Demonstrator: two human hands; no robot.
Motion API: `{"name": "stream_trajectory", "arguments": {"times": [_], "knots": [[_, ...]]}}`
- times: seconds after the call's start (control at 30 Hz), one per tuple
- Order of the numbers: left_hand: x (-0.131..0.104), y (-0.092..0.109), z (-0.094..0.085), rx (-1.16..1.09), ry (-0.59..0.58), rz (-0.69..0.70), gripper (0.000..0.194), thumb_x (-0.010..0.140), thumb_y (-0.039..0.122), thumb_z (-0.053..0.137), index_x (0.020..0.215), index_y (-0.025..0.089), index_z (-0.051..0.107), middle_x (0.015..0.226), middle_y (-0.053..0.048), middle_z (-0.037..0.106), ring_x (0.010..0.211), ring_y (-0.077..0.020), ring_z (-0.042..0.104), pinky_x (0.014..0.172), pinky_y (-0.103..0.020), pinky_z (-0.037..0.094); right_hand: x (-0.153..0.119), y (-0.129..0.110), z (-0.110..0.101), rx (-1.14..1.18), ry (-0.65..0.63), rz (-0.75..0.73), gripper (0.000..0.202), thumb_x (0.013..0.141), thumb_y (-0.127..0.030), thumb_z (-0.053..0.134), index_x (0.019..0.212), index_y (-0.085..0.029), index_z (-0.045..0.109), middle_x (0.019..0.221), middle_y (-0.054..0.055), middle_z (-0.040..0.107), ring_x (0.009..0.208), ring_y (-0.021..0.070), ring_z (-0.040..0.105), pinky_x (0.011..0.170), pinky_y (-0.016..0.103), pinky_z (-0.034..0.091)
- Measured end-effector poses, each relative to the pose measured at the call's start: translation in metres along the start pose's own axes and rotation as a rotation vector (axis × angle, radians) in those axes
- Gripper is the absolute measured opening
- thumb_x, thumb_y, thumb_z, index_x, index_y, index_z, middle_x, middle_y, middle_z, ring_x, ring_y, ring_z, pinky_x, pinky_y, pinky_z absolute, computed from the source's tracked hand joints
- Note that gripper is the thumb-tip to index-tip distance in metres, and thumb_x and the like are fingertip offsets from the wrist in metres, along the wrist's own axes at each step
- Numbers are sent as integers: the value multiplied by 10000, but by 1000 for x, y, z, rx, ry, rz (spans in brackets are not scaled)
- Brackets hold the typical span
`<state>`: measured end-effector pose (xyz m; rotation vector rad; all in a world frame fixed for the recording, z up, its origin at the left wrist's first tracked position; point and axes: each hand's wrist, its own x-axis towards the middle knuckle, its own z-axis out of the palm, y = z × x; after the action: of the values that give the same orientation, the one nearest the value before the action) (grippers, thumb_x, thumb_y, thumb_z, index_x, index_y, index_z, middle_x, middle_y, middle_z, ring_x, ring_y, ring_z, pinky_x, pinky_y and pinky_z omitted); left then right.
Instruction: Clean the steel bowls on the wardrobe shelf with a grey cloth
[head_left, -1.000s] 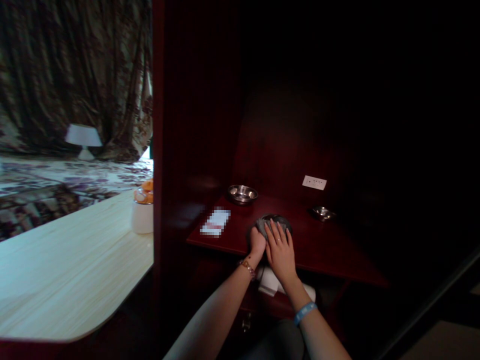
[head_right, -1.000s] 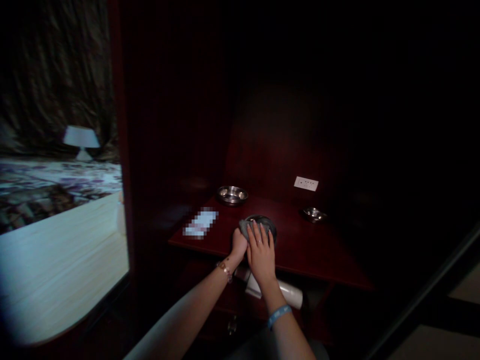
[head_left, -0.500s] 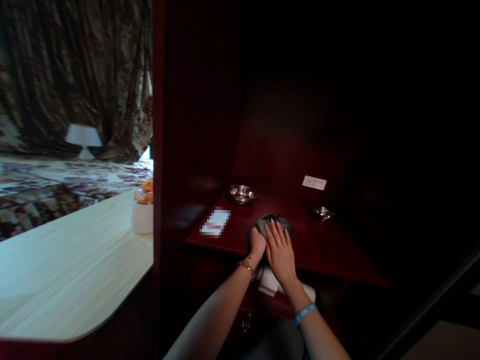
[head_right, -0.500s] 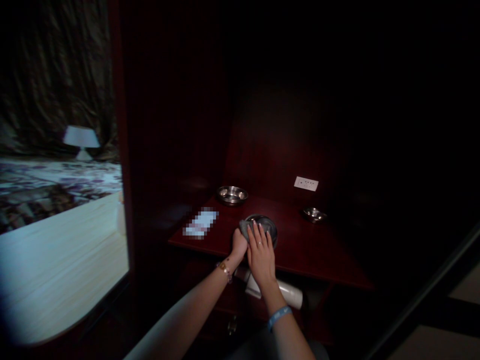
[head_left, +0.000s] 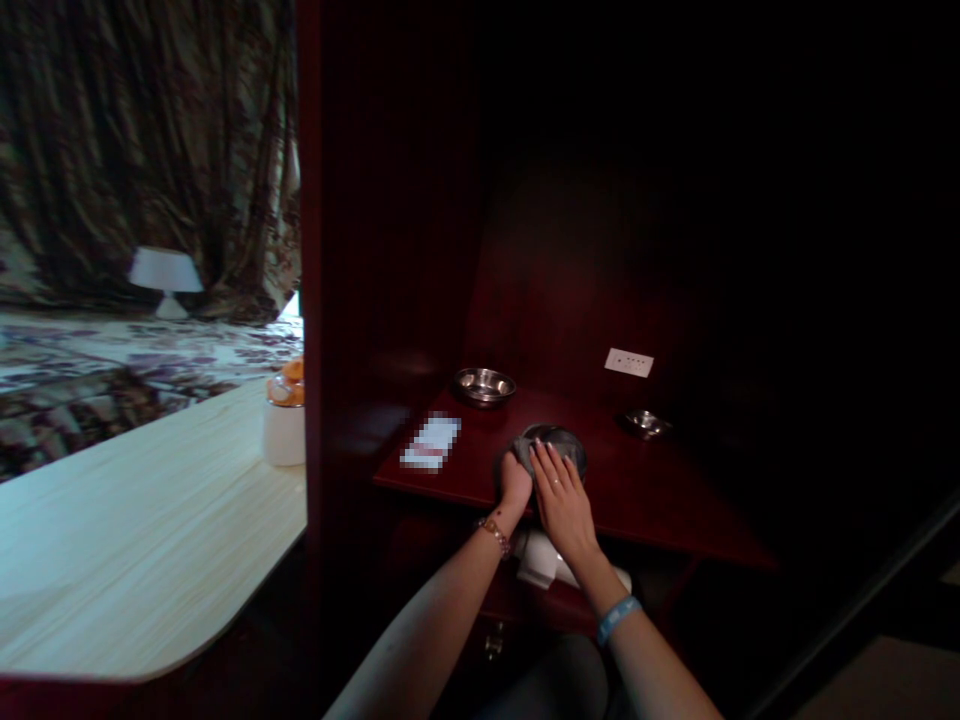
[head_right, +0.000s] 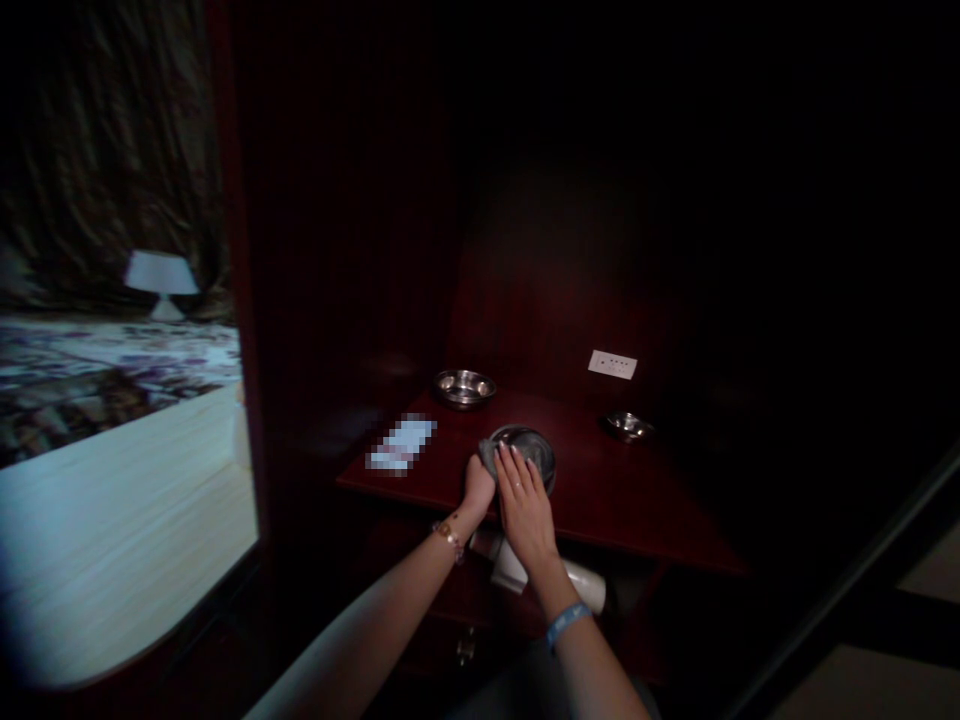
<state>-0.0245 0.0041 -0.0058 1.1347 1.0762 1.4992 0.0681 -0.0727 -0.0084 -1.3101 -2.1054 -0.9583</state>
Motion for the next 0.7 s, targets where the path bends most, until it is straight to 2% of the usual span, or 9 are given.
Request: {"name": "stream_trajectory", "arguments": {"times": [0.1, 0.47, 0.7], "knots": [[-1, 2, 0, -5, -9, 16, 160, 785, 112, 526, 652, 125, 612, 715, -112, 708, 657, -170, 624, 565, -236, 448, -1, 0, -1, -13, -4, -14, 700, 932, -72, 342, 1581, -181, 107, 1622, 69, 279, 1494, 248, 291, 1204, 469, 271], [-1, 0, 0, -56, 4, 23, 137, 767, 176, 559, 646, 151, 620, 724, -96, 724, 669, -167, 650, 546, -207, 456, 0, 0, -5, -1, -20, -27, 724, 913, -48, 313, 1577, -166, 50, 1618, 78, 279, 1486, 234, 311, 1209, 450, 291], [-1, 0, 0, -75, 5, 23, 129, 745, 194, 585, 632, 149, 628, 696, -92, 716, 654, -169, 636, 532, -212, 446, 0, 1, -5, -9, -23, -36, 717, 917, -64, 338, 1578, -154, 75, 1617, 87, 278, 1485, 251, 313, 1211, 464, 290]]}}
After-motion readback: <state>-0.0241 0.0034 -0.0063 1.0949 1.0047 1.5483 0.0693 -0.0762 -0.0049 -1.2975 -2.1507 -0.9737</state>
